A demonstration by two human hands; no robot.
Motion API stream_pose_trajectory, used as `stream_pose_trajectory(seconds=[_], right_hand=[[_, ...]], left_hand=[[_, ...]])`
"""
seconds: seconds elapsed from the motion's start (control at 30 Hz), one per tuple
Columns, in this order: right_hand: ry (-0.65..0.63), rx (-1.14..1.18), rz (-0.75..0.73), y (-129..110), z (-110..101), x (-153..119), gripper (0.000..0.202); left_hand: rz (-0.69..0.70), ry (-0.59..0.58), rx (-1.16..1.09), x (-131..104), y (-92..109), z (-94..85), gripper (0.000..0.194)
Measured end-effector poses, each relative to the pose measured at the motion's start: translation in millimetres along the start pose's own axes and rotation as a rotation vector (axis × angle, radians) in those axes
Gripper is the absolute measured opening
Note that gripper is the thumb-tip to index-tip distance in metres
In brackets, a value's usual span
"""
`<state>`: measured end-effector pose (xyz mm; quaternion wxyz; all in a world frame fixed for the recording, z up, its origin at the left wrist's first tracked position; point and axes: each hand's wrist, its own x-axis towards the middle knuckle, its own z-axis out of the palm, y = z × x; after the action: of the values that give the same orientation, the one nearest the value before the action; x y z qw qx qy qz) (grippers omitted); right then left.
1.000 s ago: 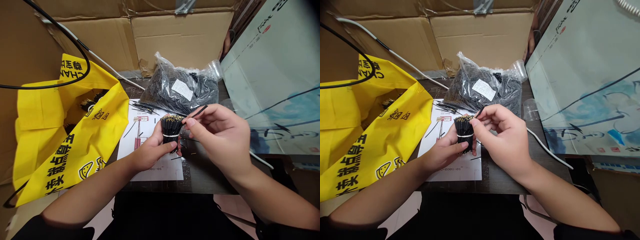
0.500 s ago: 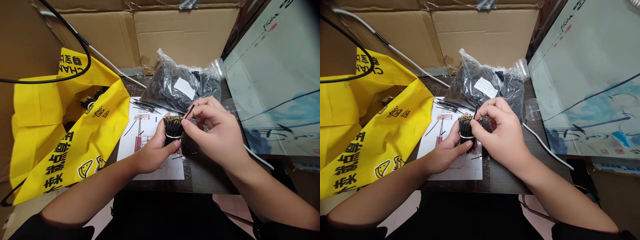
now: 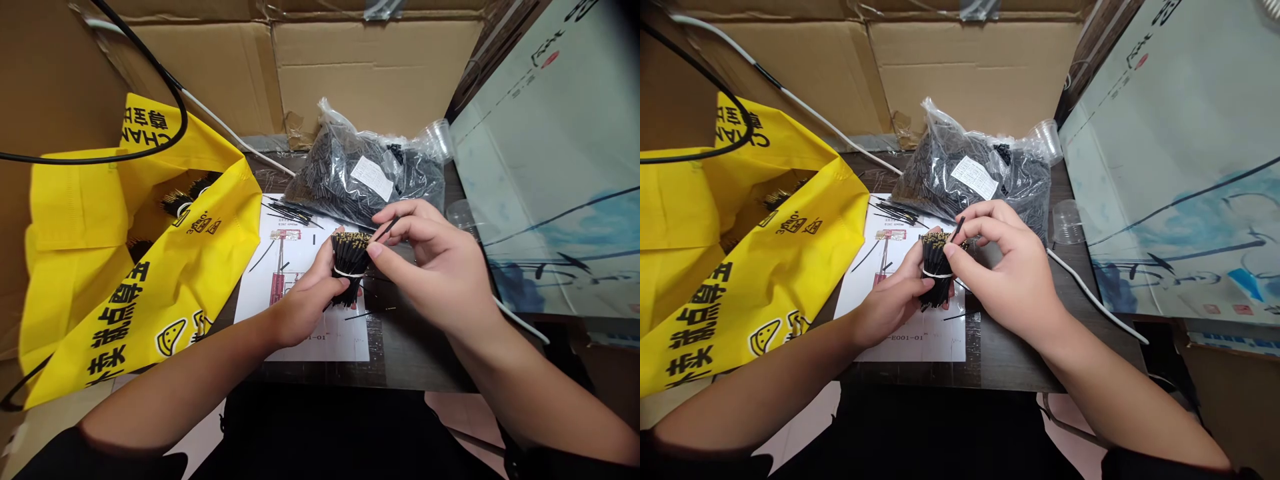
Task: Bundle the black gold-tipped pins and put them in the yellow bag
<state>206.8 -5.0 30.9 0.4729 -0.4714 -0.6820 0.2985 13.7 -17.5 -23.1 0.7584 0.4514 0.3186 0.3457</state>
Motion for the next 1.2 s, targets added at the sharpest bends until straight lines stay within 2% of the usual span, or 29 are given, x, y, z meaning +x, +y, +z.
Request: stream_pose_trajectory(seconds=[0.13, 0.37, 0.57, 0.77, 1.2], right_hand=[[0.046, -0.132, -0.100, -1.5, 2.0, -2.4, 0.013], [0.007, -0.164, -0.111, -2.0, 1.1, -2.5, 0.010], [-0.025, -0.236, -0.216, 1.7, -4.2, -1.9, 0.012], [-0.111, -0.280, -0.180, 0.5, -10.2, -0.1, 0.010], [-0.111, -0.343, -0.229, -1.4, -0.2, -8.6, 0.008]], left_hand=[[0.001, 0.013, -0.033, -0.3, 3.4, 3.3, 0.069], [-0.011, 0.054, 0.102, -0.8, 9.1, 6.9, 0.076], [0.024, 0.067, 0.213, -0.3, 5.8, 1.0, 0.079], [-0.008, 0.100, 0.303, -2.5, 10.0, 1.8, 0.079], [0.027, 0.097, 0.341, -0.3, 8.4, -0.7, 0.078]])
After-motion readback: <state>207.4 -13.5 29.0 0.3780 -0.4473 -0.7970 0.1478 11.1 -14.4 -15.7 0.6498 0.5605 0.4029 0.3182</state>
